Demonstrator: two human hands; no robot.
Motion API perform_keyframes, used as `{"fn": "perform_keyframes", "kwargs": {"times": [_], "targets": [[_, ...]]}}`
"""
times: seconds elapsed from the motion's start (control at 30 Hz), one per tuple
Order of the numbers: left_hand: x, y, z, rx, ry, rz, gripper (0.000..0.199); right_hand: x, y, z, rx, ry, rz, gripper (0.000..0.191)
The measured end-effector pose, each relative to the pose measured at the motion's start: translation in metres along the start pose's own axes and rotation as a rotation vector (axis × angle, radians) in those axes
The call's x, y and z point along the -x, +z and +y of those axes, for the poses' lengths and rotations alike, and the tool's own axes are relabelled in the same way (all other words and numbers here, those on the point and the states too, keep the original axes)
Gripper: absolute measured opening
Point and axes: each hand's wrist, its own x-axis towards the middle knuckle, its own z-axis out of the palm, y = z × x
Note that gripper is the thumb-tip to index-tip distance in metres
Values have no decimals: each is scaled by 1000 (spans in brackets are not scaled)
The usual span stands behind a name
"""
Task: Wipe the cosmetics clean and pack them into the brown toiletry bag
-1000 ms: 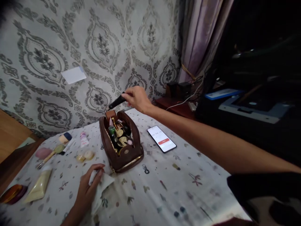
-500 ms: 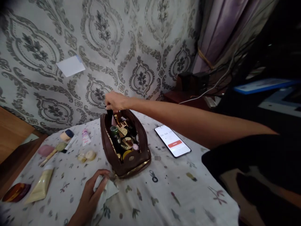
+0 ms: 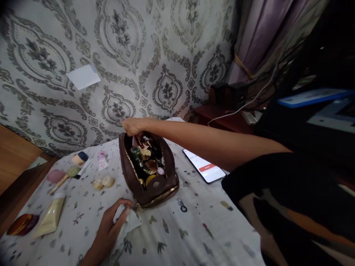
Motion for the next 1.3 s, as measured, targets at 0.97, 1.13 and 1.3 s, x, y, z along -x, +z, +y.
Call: {"fn": "perform_keyframes", "kwargs": {"times": [0.97,1.13,1.3], "targets": [[8,1,-9,-108,294,-3,21,130,131,-151,-898,-327,272,39],[17,6,-9,-436,454,-150,21,125,164,-156,-1144,-68,300,48],[28,2,-15,-629,539,-147,17,116,180,-164,-1363,66,351,51]]}}
